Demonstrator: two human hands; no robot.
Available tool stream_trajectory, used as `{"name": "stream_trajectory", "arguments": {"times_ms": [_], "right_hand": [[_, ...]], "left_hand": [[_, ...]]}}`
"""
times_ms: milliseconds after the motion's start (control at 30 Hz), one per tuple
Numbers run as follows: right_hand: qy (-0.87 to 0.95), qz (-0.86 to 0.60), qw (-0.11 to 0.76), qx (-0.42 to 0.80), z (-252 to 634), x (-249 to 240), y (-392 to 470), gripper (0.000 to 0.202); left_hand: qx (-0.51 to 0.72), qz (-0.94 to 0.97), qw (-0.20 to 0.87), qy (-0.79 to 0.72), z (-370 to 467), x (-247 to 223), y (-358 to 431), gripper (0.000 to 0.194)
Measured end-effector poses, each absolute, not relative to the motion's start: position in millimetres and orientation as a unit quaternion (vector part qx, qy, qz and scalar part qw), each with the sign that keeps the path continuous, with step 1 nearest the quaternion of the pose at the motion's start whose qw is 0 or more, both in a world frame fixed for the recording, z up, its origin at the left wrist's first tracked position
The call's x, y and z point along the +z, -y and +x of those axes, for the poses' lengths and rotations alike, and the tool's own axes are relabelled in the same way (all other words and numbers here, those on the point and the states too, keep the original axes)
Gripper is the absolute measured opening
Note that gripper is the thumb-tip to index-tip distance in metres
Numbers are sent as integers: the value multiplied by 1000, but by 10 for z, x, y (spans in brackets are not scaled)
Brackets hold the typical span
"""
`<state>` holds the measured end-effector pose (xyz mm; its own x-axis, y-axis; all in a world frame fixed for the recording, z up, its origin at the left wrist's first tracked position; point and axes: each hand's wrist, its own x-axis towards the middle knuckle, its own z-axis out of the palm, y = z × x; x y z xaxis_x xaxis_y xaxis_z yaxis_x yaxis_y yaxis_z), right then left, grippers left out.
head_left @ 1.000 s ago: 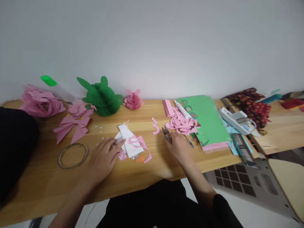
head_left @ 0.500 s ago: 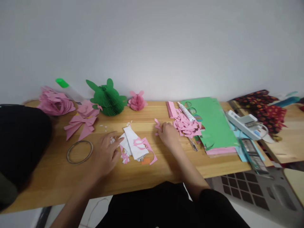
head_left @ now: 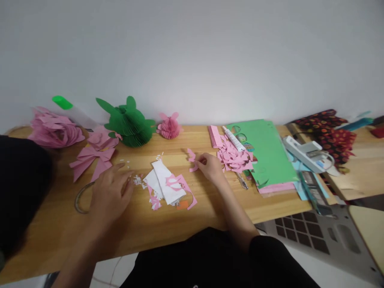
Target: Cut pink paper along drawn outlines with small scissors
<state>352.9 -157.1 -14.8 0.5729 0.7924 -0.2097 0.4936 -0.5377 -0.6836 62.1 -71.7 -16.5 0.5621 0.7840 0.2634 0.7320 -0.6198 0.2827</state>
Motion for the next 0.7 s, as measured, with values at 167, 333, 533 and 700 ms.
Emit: {"name": "stream_trajectory", "arguments": {"times_ms": [167,333,533,700], "right_hand": [[356,-777,416,310,3547,-185,1574,16],[350,-707,488,373,3564,-131,1548,38],[297,-622,497,527,3320,47,1335,36],[313,-569,455,609,2931,132,1118,24]], "left_hand": [[188,847,31,-497,540,-142,534,34],[56,791,1,-610,357,52,253,45],[6,790,2,-613,327,90,-21,40],[-18,806,13,-592,386,-18,-21,43]]}}
